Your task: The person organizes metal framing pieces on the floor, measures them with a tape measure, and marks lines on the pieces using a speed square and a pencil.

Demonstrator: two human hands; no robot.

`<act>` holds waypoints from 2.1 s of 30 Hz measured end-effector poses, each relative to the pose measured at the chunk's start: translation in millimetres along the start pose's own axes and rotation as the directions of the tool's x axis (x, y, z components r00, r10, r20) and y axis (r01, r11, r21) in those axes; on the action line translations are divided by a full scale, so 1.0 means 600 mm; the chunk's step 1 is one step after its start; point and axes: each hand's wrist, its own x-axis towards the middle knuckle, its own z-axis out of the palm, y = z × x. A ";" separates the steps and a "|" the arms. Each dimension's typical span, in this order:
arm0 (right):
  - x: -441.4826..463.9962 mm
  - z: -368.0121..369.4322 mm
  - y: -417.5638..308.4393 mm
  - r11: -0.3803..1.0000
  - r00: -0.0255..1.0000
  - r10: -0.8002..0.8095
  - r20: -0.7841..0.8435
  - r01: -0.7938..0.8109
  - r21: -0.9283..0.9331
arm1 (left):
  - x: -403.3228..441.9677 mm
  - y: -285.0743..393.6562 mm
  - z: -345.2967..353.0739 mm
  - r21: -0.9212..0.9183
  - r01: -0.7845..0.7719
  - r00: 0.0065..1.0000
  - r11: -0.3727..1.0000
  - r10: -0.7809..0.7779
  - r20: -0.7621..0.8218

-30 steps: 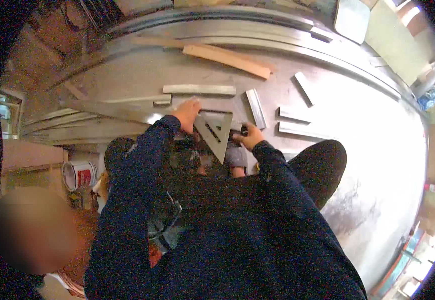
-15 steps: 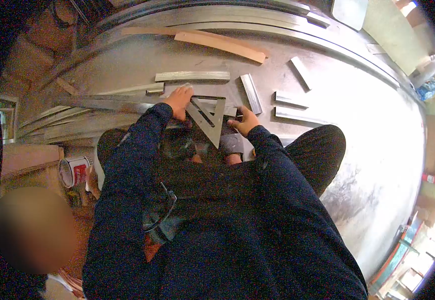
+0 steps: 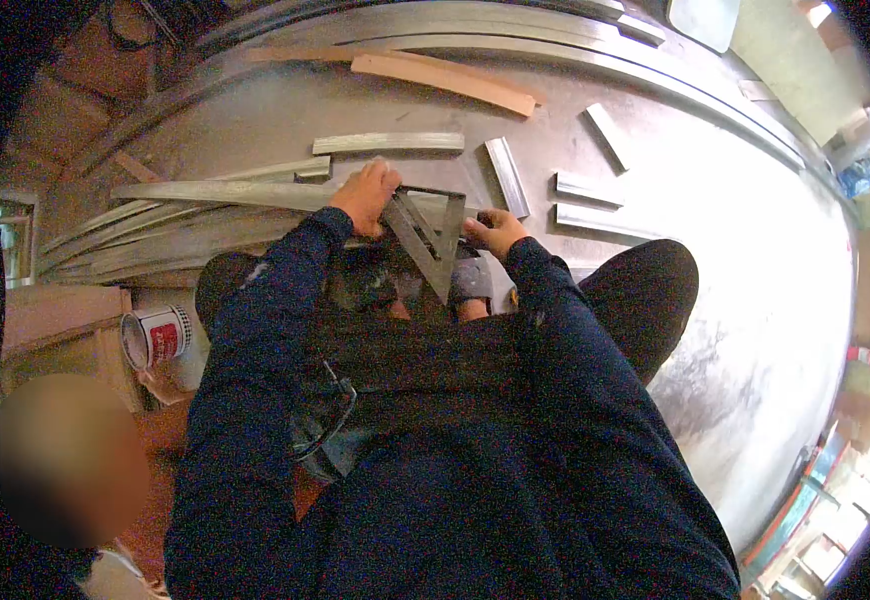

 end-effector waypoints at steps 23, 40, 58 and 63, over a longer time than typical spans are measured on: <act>0.018 -0.002 0.045 0.923 0.955 -0.287 -0.069 0.257 -0.286 | -0.042 -0.003 0.009 -0.109 -0.150 0.985 0.983 0.140 -0.102; -0.017 0.006 -0.021 0.882 0.992 -0.114 -0.046 0.079 -0.465 | -0.045 -0.006 0.010 -0.150 -0.135 0.991 0.979 0.131 -0.036; -0.013 0.008 -0.008 0.939 0.990 -0.142 -0.018 0.129 -0.317 | -0.046 0.003 0.001 -0.218 -0.078 0.997 0.973 0.075 -0.020; -0.085 0.060 -0.076 0.714 0.756 -0.477 -0.449 0.035 -0.700 | -0.047 -0.002 0.014 -0.203 -0.117 0.989 0.972 0.096 -0.110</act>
